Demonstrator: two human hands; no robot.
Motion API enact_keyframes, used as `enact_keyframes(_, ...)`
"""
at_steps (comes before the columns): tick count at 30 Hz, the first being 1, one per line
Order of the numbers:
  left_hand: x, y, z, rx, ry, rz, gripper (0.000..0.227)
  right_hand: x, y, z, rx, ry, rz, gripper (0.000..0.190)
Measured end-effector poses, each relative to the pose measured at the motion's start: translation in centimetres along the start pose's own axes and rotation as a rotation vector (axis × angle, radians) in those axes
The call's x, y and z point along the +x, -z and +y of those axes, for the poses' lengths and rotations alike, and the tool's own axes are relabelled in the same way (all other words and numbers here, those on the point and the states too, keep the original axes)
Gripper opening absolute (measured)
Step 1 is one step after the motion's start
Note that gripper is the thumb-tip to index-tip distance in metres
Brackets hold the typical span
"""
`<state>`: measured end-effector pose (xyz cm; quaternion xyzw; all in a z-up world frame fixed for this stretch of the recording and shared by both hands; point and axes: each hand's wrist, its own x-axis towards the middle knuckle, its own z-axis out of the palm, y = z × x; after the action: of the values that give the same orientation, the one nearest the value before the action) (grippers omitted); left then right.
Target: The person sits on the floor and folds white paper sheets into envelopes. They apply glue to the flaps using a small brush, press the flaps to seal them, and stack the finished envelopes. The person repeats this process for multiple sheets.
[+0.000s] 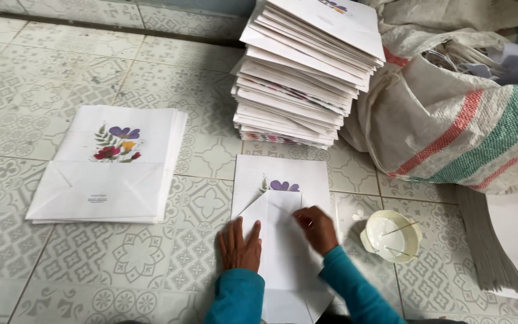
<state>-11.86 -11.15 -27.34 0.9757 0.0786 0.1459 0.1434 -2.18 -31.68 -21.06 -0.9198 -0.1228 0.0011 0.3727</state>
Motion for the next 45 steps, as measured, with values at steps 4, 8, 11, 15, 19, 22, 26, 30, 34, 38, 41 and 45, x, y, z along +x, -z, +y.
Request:
enact_keyframes(4,-0.7,-1.3,-0.7,0.039,-0.037,0.079,0.054,-1.8,-4.0,-4.0,-0.054,-0.156,-0.028,0.021)
enact_keyframes(8,-0.5,-0.2,-0.7,0.071,-0.056,0.094,0.049,-1.8,-5.9,-3.2,-0.099,-0.122,0.005,0.023)
enact_keyframes(11,-0.3,1.6,-0.3,0.026,-0.035,0.13,0.047,-1.2,-6.4,-2.2,-0.14,-0.12,0.036,0.023)
enact_keyframes(15,0.0,3.0,0.1,-0.026,-0.009,0.186,0.046,-1.5,-7.0,-1.5,-0.132,-0.056,0.03,0.021)
enact_keyframes(19,-0.4,1.4,-0.4,-0.042,-0.013,0.193,0.05,-2.4,-7.2,-2.9,-0.12,-0.016,-0.04,0.024)
enact_keyframes(22,-0.4,1.2,-0.5,-0.057,-0.025,0.237,0.049,-2.3,-7.1,-3.6,-0.132,-0.006,-0.096,0.021)
enact_keyframes(26,-0.3,1.4,-0.5,-0.059,-0.016,0.22,0.049,-1.0,-6.5,-2.8,-0.085,-0.099,-0.074,0.018)
enact_keyframes(30,-0.4,1.1,-0.8,-0.044,-0.031,0.215,0.046,0.0,-5.7,-1.8,-0.04,-0.221,0.009,0.02)
enact_keyframes(34,-0.4,0.8,-0.8,-0.082,-0.021,0.222,0.047,-0.9,-5.9,-3.5,-0.078,-0.192,-0.061,0.016)
enact_keyframes(38,-0.6,0.1,-0.9,-0.097,-0.001,0.222,0.05,-1.7,-6.1,-4.2,-0.132,0.019,-0.143,0.018)
enact_keyframes(41,-0.6,-0.3,-1.0,-0.085,0.002,0.214,0.051,-0.8,-6.3,-3.3,-0.128,-0.079,-0.083,0.021)
enact_keyframes(45,-0.5,0.1,-0.9,-0.086,-0.012,0.228,0.05,-0.6,-6.2,-3.3,-0.113,-0.202,-0.013,0.025)
